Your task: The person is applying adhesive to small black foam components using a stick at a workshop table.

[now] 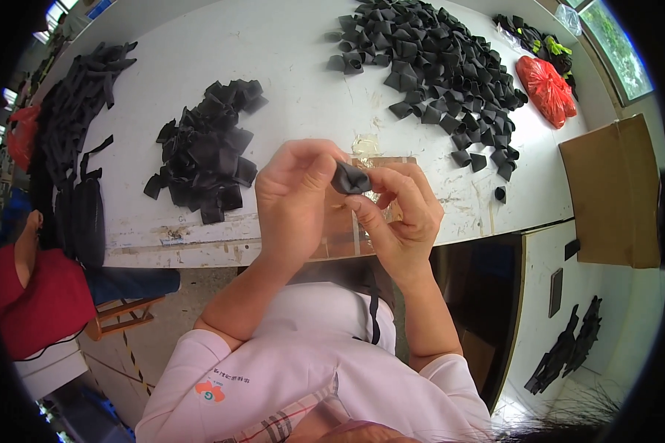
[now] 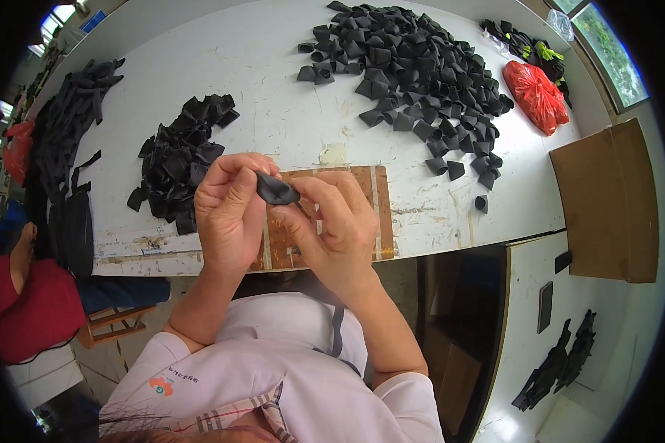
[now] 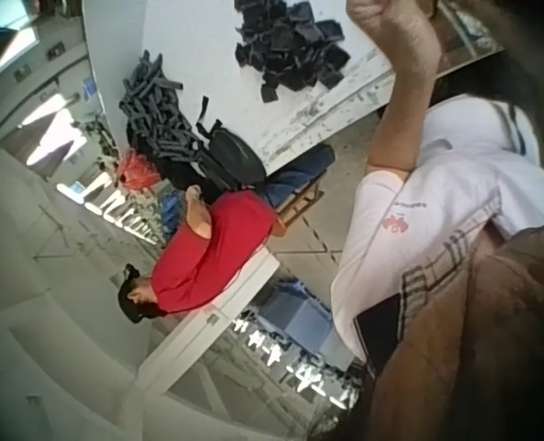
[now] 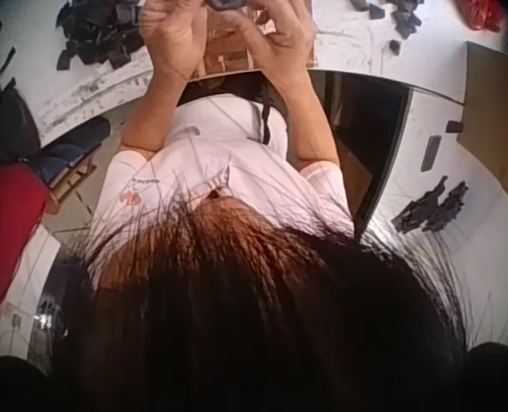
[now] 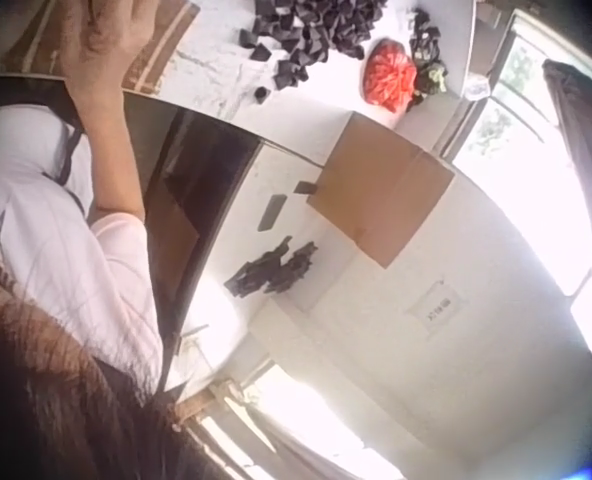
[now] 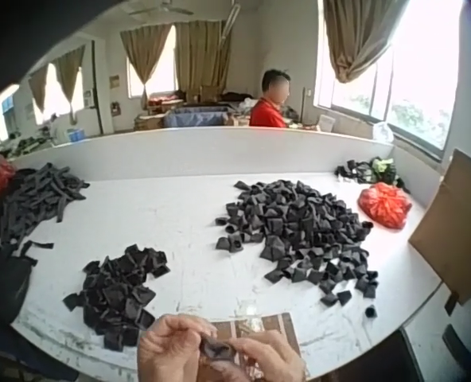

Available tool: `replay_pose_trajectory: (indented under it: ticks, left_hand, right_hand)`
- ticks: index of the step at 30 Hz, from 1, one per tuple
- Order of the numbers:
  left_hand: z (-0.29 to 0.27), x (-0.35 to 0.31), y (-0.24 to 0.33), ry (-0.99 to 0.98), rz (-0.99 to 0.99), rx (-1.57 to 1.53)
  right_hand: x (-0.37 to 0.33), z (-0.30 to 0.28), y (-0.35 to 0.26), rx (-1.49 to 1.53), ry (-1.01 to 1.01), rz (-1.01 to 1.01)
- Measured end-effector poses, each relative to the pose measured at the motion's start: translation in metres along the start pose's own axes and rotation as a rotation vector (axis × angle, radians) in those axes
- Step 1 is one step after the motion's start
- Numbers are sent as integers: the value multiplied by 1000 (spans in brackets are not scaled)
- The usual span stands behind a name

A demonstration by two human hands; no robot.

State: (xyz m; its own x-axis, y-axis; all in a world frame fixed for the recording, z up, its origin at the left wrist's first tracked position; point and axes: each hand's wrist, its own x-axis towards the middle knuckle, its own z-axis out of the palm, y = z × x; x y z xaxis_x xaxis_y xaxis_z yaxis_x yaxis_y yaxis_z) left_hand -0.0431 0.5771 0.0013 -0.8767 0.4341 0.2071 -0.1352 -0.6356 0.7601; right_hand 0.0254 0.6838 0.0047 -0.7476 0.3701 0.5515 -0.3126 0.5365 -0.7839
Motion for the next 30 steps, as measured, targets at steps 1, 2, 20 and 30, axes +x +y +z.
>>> replay_pose_trajectory:
  ticks: [1, 2, 20, 30]
  left_hand:
    - [0, 0, 0, 0, 1, 2]
    - [-1, -1, -1, 21, -41, -105]
    - [-28, -8, -9, -133, -11, 583]
    - [-139, 127, -64, 436, 68, 1858]
  right_hand:
    - [2, 1, -3, -36, 11, -19]
    - [3, 1, -6, -60, 25, -13]
    - [7, -3, 8, -185, -134, -62]
    - [-6, -25, 47, 292, 116, 649]
